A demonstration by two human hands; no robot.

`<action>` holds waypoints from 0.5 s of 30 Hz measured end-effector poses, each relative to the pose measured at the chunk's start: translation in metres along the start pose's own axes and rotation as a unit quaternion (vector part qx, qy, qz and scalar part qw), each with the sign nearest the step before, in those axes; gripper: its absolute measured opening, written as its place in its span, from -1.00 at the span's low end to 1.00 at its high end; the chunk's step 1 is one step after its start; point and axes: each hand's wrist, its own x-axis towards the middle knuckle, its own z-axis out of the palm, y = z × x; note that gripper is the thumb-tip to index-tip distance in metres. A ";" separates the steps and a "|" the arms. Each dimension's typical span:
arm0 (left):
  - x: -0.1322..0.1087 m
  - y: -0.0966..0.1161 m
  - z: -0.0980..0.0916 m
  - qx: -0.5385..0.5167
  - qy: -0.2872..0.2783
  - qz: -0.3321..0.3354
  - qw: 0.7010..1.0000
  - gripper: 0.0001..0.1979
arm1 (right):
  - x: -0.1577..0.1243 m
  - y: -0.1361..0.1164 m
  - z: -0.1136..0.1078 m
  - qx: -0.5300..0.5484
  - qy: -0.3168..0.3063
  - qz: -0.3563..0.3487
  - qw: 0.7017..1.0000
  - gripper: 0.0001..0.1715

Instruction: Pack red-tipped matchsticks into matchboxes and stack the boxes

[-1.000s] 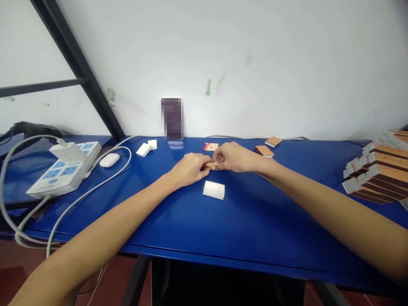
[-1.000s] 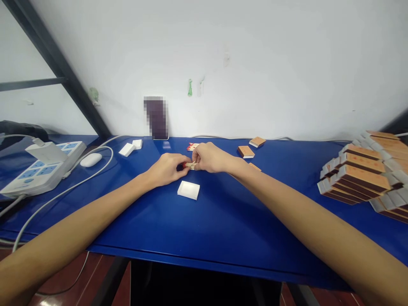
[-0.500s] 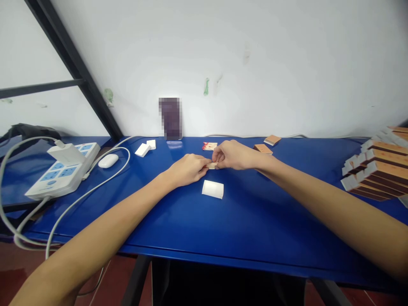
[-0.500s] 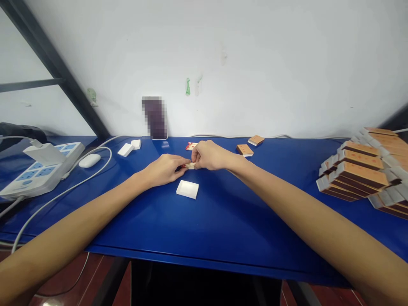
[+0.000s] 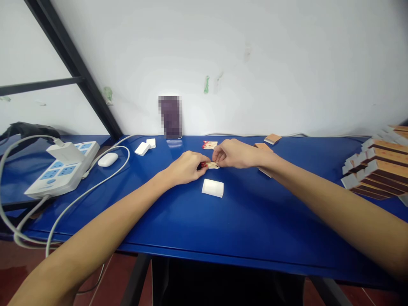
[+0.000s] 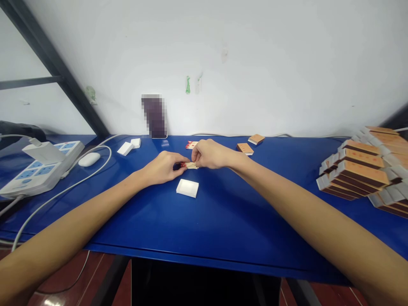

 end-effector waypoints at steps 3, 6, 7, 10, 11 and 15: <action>0.000 -0.001 0.001 -0.006 0.003 0.000 1.000 -0.75 | 0.001 0.001 0.000 -0.017 0.002 -0.010 1.000 -0.90; -0.001 -0.001 0.001 -0.011 0.004 -0.005 1.000 -0.75 | 0.000 0.001 0.000 -0.036 0.006 -0.015 0.999 -0.91; -0.001 -0.001 0.001 -0.012 0.004 -0.007 1.000 -0.75 | 0.000 0.001 0.000 -0.037 0.007 -0.017 0.999 -0.91; 0.000 0.000 0.000 -0.016 0.004 -0.009 1.000 -0.76 | -0.001 0.001 0.000 -0.026 0.003 -0.032 0.999 -0.91; 0.000 0.001 0.000 -0.018 0.004 -0.009 1.000 -0.76 | -0.001 0.001 0.001 -0.025 0.003 -0.036 0.999 -0.91; 0.000 0.002 0.001 -0.020 0.009 -0.014 1.000 -0.75 | 0.000 0.003 0.003 -0.026 0.009 -0.039 0.999 -0.92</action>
